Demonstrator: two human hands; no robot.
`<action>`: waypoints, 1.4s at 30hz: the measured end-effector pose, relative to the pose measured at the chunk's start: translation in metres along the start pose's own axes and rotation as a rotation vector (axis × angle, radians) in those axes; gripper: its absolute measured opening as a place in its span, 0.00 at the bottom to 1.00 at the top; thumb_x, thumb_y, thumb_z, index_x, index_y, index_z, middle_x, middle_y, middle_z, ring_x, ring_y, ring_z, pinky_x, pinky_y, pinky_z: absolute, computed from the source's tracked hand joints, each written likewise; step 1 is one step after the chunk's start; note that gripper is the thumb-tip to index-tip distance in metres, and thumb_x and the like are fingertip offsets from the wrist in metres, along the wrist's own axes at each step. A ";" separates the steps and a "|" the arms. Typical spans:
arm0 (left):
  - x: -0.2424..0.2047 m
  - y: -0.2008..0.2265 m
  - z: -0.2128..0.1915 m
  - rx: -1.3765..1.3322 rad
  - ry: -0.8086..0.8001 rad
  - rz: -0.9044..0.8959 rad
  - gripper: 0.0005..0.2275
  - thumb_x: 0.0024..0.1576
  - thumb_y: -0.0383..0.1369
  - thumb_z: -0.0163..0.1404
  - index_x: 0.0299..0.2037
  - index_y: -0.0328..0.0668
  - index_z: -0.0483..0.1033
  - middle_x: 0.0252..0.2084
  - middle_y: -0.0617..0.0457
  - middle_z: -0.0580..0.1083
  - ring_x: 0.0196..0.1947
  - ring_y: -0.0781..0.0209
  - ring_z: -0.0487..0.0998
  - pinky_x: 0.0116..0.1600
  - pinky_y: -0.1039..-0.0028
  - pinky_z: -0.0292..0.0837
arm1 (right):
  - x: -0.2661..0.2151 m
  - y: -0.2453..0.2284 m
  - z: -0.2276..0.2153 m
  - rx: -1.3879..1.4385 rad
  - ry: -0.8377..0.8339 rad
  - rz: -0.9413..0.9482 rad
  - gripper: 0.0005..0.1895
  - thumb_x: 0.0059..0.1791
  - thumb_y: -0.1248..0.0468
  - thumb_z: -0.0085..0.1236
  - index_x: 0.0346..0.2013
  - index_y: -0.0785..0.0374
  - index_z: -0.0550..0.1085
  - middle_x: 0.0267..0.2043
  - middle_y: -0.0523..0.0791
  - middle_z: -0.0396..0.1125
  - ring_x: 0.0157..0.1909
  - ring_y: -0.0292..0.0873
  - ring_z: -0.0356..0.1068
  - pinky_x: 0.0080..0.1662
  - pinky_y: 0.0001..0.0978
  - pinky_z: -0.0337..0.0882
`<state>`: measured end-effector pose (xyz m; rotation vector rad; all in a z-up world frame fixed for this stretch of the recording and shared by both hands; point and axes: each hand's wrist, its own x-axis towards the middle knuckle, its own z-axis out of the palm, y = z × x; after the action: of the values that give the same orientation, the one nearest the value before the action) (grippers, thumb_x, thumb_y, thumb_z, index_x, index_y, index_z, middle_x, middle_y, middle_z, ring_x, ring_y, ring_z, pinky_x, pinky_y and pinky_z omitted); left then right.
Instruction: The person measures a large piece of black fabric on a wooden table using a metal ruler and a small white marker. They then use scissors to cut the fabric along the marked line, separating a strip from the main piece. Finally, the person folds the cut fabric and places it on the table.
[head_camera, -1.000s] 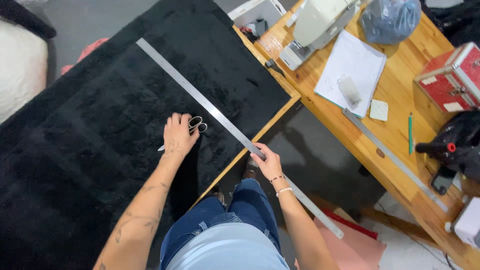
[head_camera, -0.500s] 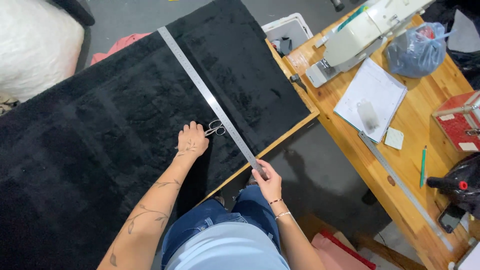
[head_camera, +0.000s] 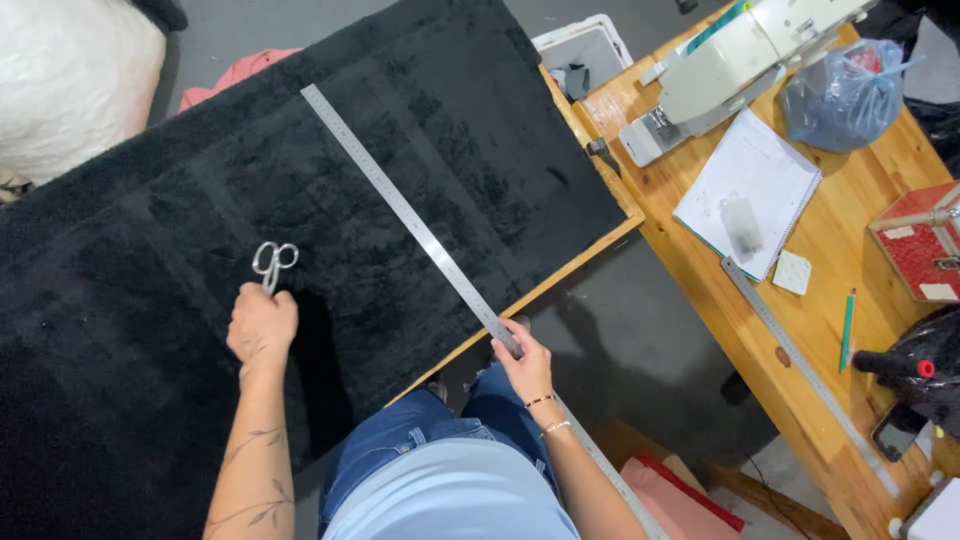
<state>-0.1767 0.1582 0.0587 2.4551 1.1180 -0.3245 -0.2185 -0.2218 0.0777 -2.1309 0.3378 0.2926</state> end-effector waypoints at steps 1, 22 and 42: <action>0.004 -0.008 0.003 0.001 -0.002 0.002 0.17 0.58 0.37 0.43 0.50 0.32 0.74 0.47 0.32 0.76 0.47 0.28 0.79 0.49 0.41 0.72 | 0.000 0.001 0.000 0.000 0.002 0.002 0.18 0.47 0.60 0.65 0.53 0.48 0.78 0.51 0.51 0.75 0.56 0.61 0.71 0.56 0.51 0.72; 0.018 -0.052 0.038 0.026 0.072 0.063 0.15 0.55 0.39 0.48 0.47 0.38 0.74 0.45 0.40 0.72 0.46 0.34 0.77 0.45 0.46 0.73 | 0.004 0.019 0.001 -0.045 -0.056 0.033 0.20 0.49 0.60 0.63 0.57 0.53 0.75 0.55 0.56 0.71 0.58 0.64 0.69 0.54 0.50 0.73; 0.009 -0.071 0.008 -0.045 0.254 0.050 0.12 0.59 0.31 0.45 0.51 0.35 0.68 0.48 0.40 0.68 0.42 0.28 0.78 0.47 0.41 0.73 | -0.031 0.002 0.031 0.100 0.026 -0.127 0.19 0.46 0.62 0.67 0.52 0.55 0.79 0.50 0.53 0.75 0.54 0.62 0.72 0.51 0.52 0.75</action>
<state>-0.2254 0.2020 0.0285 2.5301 1.1469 0.0299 -0.2503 -0.1930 0.0699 -2.0487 0.2257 0.1710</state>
